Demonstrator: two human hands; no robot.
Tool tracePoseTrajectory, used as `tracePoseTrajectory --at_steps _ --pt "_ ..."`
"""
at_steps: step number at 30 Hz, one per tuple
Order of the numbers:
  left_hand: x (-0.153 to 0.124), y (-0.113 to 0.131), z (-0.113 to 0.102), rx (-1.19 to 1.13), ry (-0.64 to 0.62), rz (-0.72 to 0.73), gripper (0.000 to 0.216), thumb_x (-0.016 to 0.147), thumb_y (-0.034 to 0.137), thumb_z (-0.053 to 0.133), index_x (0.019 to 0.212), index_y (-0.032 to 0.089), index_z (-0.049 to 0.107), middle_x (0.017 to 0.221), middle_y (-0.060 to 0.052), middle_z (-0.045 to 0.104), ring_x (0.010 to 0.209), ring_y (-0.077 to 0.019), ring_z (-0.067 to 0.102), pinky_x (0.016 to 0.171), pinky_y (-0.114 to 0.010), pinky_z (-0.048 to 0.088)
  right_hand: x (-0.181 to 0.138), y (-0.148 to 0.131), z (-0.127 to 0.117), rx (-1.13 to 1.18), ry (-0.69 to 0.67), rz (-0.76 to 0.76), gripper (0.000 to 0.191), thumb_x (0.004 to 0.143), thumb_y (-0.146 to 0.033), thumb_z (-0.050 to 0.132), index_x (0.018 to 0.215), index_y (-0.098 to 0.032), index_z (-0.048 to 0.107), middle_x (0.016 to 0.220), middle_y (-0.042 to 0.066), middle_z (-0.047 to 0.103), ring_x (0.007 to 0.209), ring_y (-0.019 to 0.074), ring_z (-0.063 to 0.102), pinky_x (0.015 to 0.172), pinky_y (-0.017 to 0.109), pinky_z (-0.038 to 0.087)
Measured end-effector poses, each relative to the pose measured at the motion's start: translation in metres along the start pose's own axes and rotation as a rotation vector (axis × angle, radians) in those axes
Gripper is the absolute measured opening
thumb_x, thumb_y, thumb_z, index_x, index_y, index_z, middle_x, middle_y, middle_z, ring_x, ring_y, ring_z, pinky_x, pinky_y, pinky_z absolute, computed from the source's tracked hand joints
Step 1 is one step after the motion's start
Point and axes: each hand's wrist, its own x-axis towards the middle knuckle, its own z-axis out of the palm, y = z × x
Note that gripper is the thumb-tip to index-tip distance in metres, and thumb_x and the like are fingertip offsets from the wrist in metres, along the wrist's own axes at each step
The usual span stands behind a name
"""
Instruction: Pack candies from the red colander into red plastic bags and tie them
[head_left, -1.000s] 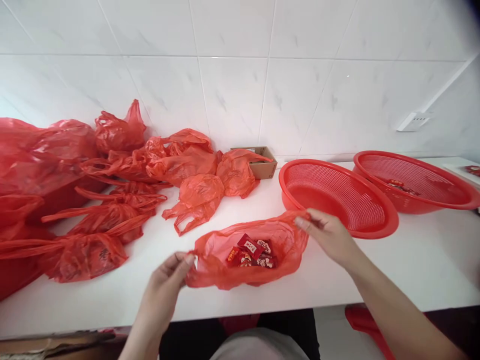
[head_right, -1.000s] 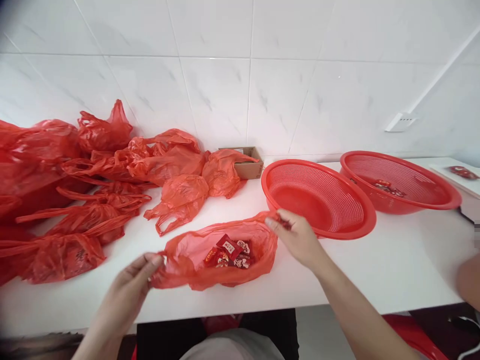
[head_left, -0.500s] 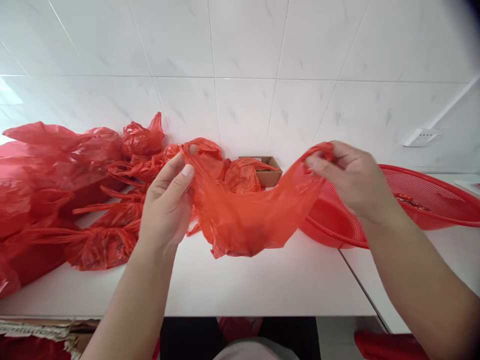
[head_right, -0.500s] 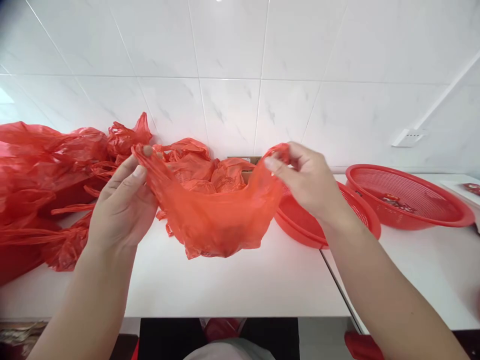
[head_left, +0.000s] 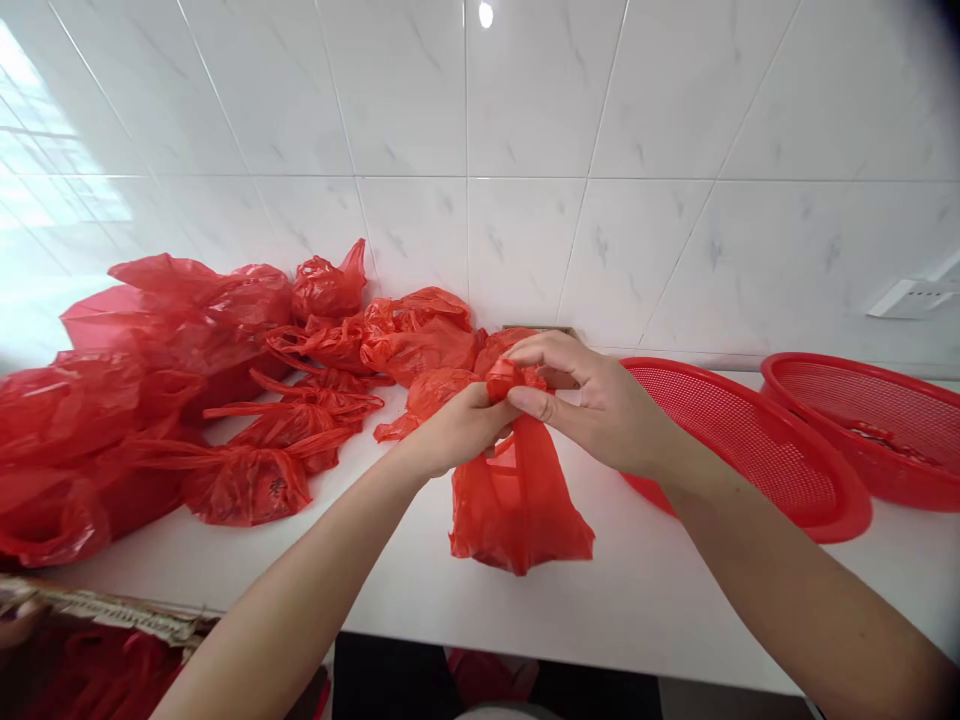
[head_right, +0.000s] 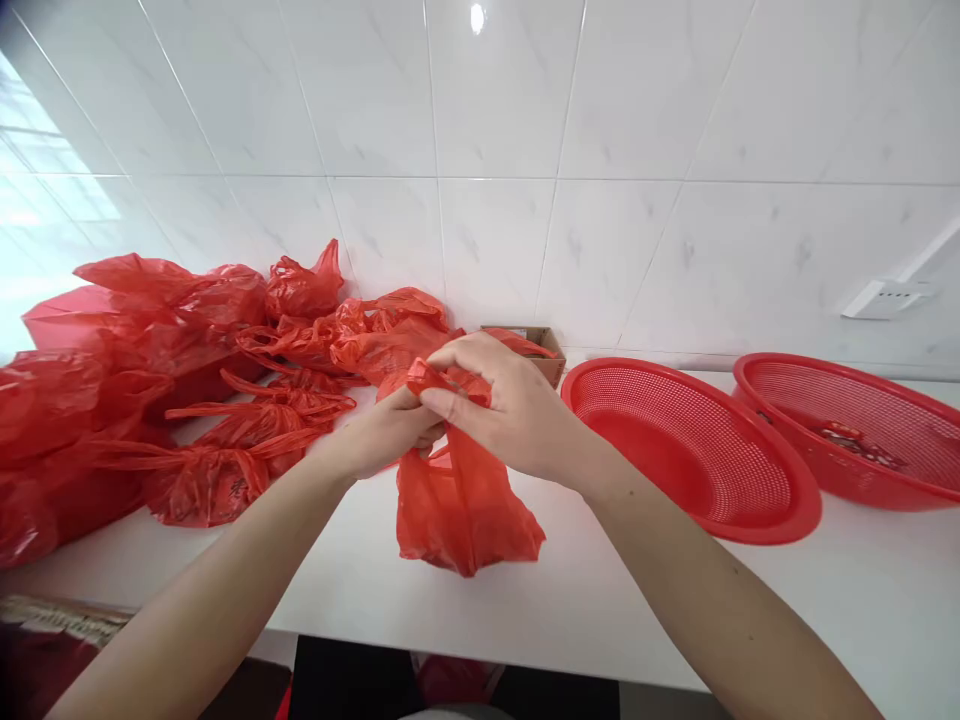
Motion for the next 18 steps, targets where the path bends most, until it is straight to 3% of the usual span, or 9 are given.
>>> tracePoseTrajectory --at_steps 3,6,9,11,15,18 --pt "-0.002 -0.006 -0.004 -0.181 0.043 -0.115 0.037 0.092 0.045 0.049 0.068 0.022 0.033 0.058 0.009 0.017 0.05 -0.0073 0.016 0.046 -0.021 0.02 -0.008 0.024 0.003 0.046 -0.04 0.105 0.022 0.091 -0.032 0.056 0.112 -0.026 0.058 0.112 0.002 0.062 0.103 0.0181 0.06 0.086 0.037 0.052" --pt "-0.005 -0.012 -0.004 -0.199 0.031 -0.159 0.041 0.091 0.05 0.049 0.066 0.02 0.039 0.055 0.009 0.021 0.048 -0.0065 0.019 0.046 -0.021 0.024 -0.016 0.037 0.005 0.099 -0.072 0.166 0.013 0.092 -0.03 0.054 0.104 -0.024 0.057 0.098 0.001 0.063 0.092 0.0162 0.061 0.082 0.035 0.052" --pt "-0.009 -0.019 -0.005 -0.223 0.036 -0.129 0.038 0.094 0.052 0.043 0.082 0.019 0.056 0.051 0.005 0.044 0.047 -0.0081 0.035 0.053 -0.024 0.038 -0.027 0.029 0.004 0.093 0.07 0.132 0.006 0.091 -0.028 0.056 0.095 -0.024 0.055 0.09 0.0 0.059 0.084 0.0138 0.059 0.077 0.03 0.051" --pt "-0.014 -0.022 -0.009 -0.244 0.019 -0.092 0.036 0.095 0.049 0.042 0.1 0.02 0.061 0.062 0.0 0.062 0.053 -0.0107 0.048 0.06 -0.027 0.044 -0.035 0.016 0.002 0.121 0.117 0.086 0.004 0.091 -0.026 0.058 0.093 -0.024 0.055 0.089 0.0 0.057 0.082 0.0131 0.057 0.074 0.028 0.05" --pt "-0.024 -0.015 -0.019 -0.047 -0.091 -0.029 0.026 0.09 0.039 0.055 0.088 0.018 0.07 0.078 -0.003 0.067 0.07 -0.0135 0.058 0.073 -0.029 0.047 -0.046 0.001 0.004 0.224 -0.047 -0.003 0.006 0.09 -0.026 0.059 0.096 -0.026 0.058 0.087 0.0 0.058 0.082 0.0138 0.057 0.077 0.029 0.05" --pt "-0.029 -0.012 -0.018 0.159 -0.119 0.011 0.009 0.083 0.023 0.063 0.086 0.02 0.071 0.082 -0.001 0.068 0.079 -0.0146 0.06 0.076 -0.027 0.046 -0.041 0.013 0.018 0.252 0.041 0.043 0.013 0.095 -0.032 0.051 0.104 -0.027 0.058 0.097 0.002 0.062 0.093 0.0161 0.059 0.086 0.033 0.048"
